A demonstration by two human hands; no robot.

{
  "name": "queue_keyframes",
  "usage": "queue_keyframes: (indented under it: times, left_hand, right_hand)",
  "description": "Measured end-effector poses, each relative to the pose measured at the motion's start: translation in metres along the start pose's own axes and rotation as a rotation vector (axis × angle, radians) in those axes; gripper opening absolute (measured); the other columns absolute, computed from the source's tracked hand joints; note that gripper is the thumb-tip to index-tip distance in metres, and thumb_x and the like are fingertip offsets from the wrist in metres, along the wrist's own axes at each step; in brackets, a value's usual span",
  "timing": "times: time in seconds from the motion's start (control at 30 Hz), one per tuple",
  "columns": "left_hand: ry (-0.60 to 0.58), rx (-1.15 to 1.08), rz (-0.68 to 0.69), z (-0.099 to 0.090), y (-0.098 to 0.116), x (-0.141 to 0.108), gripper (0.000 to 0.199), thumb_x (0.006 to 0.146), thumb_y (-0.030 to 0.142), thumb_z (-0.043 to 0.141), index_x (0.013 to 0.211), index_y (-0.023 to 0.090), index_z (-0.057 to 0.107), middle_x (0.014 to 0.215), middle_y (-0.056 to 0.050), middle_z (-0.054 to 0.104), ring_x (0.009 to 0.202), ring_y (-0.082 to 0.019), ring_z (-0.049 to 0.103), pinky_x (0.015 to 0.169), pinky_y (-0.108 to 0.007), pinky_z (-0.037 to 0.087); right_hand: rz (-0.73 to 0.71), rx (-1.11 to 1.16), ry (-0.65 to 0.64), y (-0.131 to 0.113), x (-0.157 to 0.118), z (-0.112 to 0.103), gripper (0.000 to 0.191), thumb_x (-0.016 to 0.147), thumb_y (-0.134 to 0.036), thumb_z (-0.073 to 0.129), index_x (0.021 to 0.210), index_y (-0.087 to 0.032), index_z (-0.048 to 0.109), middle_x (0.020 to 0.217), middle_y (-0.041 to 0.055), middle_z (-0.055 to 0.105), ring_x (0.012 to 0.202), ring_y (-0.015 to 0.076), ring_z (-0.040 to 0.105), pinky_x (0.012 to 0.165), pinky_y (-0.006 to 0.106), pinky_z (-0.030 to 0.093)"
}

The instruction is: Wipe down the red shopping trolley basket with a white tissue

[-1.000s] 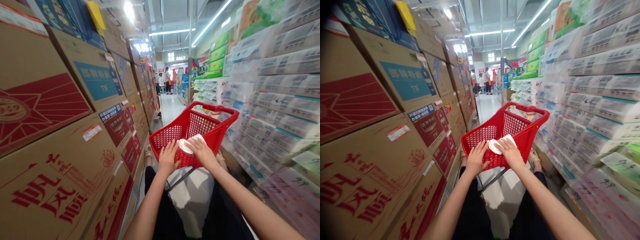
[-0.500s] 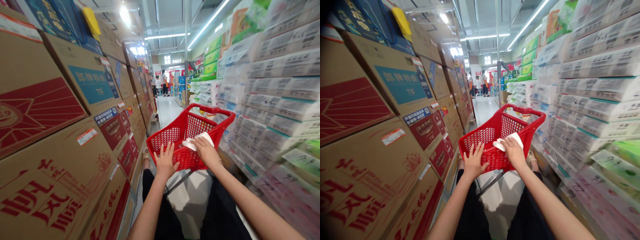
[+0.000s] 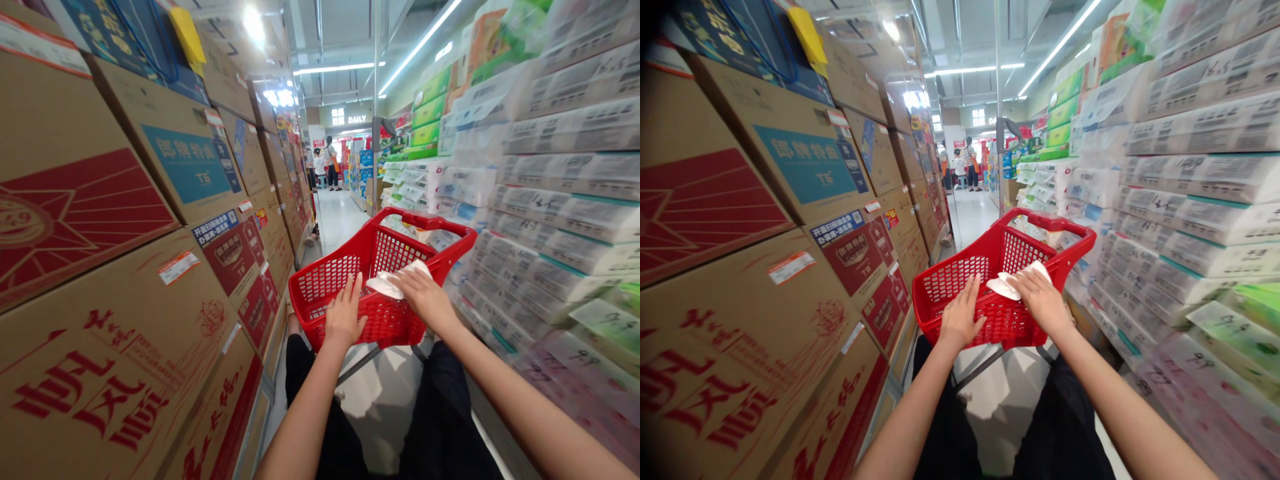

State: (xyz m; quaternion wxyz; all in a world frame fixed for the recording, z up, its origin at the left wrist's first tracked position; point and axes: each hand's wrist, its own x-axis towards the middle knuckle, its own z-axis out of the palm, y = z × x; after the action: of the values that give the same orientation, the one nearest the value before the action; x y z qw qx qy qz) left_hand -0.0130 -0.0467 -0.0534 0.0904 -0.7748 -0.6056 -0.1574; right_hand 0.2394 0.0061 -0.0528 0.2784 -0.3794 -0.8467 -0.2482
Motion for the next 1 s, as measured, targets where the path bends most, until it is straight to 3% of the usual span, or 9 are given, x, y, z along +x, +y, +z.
queue_keyframes:
  times: [0.1, 0.17, 0.3, 0.4, 0.47, 0.53, 0.67, 0.83, 1.0]
  left_hand:
    - [-0.035, 0.013, 0.014, 0.001, 0.002, 0.001, 0.109, 0.086, 0.035, 0.073, 0.165, 0.036, -0.003, 0.174, -0.002, 0.007, 0.145, -0.03, 0.045, 0.112, -0.044, 0.047]
    - [-0.054, 0.033, -0.006, 0.004, 0.006, 0.002, 0.104, 0.087, 0.037, 0.072, 0.165, 0.038, 0.004, 0.174, 0.0, 0.008, 0.147, -0.032, 0.041, 0.114, -0.051, 0.045]
    - [-0.025, 0.066, -0.051, 0.009, 0.019, 0.004, 0.101, 0.087, 0.044, 0.07, 0.166, 0.031, 0.007, 0.173, -0.006, 0.015, 0.155, -0.036, 0.025, 0.12, -0.069, 0.026]
    - [0.049, 0.047, 0.04, 0.011, 0.032, 0.009, 0.102, 0.089, 0.041, 0.067, 0.166, 0.017, 0.004, 0.171, -0.015, 0.019, 0.158, -0.032, 0.02, 0.127, -0.06, 0.019]
    - [0.086, 0.027, 0.096, 0.011, 0.041, 0.014, 0.102, 0.09, 0.038, 0.065, 0.165, 0.013, 0.0, 0.171, -0.016, 0.02, 0.157, -0.029, 0.023, 0.127, -0.05, 0.025]
    - [0.1, 0.042, 0.078, 0.011, 0.049, 0.018, 0.103, 0.091, 0.035, 0.066, 0.165, 0.018, -0.004, 0.171, -0.014, 0.019, 0.151, -0.029, 0.035, 0.121, -0.046, 0.037]
    - [0.065, 0.125, 0.034, 0.008, 0.053, 0.021, 0.106, 0.091, 0.032, 0.067, 0.165, 0.031, -0.008, 0.172, -0.013, 0.013, 0.128, -0.031, 0.058, 0.098, -0.044, 0.055]
    - [0.011, 0.117, 0.047, 0.004, 0.054, 0.019, 0.1, 0.093, 0.031, 0.063, 0.165, 0.031, -0.006, 0.172, -0.013, 0.018, 0.121, -0.03, 0.061, 0.094, -0.043, 0.056]
    - [-0.018, 0.068, 0.035, 0.003, 0.054, 0.013, 0.087, 0.096, 0.032, 0.057, 0.165, 0.035, 0.004, 0.17, -0.009, 0.027, 0.125, -0.031, 0.059, 0.101, -0.046, 0.052]
  right_hand:
    - [0.061, -0.049, 0.024, 0.029, -0.004, -0.003, 0.05, 0.098, -0.013, 0.048, 0.146, -0.025, 0.056, 0.138, 0.0076, 0.067, 0.131, 0.0244, 0.058, 0.12, 0.05, 0.038]
    - [0.085, -0.053, 0.037, 0.028, -0.006, -0.002, 0.048, 0.098, -0.013, 0.048, 0.144, -0.023, 0.059, 0.137, 0.0079, 0.068, 0.131, 0.0248, 0.059, 0.119, 0.049, 0.04]
    - [0.079, 0.001, 0.054, -0.009, -0.007, 0.003, 0.051, 0.098, -0.011, 0.047, 0.148, -0.023, 0.055, 0.142, 0.007, 0.064, 0.133, 0.0246, 0.057, 0.119, 0.048, 0.042]
    - [0.046, 0.054, 0.064, -0.036, -0.008, 0.007, 0.053, 0.098, -0.012, 0.048, 0.15, -0.023, 0.053, 0.145, 0.006, 0.062, 0.136, 0.0245, 0.055, 0.119, 0.048, 0.042]
    - [0.018, 0.07, 0.065, -0.044, -0.007, 0.007, 0.053, 0.098, -0.012, 0.049, 0.15, -0.023, 0.053, 0.146, 0.0064, 0.062, 0.136, 0.0248, 0.055, 0.119, 0.049, 0.042]
    - [-0.027, 0.069, 0.053, -0.04, -0.007, 0.003, 0.054, 0.098, -0.012, 0.05, 0.15, -0.023, 0.052, 0.145, 0.0065, 0.062, 0.135, 0.0246, 0.056, 0.119, 0.048, 0.042]
    - [-0.055, 0.009, 0.002, 0.002, -0.009, -0.012, 0.053, 0.098, -0.012, 0.05, 0.149, -0.024, 0.053, 0.144, 0.0058, 0.064, 0.135, 0.0242, 0.056, 0.121, 0.049, 0.039]
    - [0.1, -0.081, 0.017, 0.05, -0.015, -0.03, 0.049, 0.1, -0.017, 0.048, 0.148, -0.025, 0.054, 0.142, 0.0067, 0.065, 0.136, 0.0249, 0.056, 0.119, 0.051, 0.039]
    - [0.123, -0.079, 0.033, 0.03, -0.022, -0.035, 0.055, 0.098, -0.013, 0.047, 0.152, -0.025, 0.05, 0.147, 0.0048, 0.061, 0.137, 0.0243, 0.054, 0.119, 0.047, 0.041]
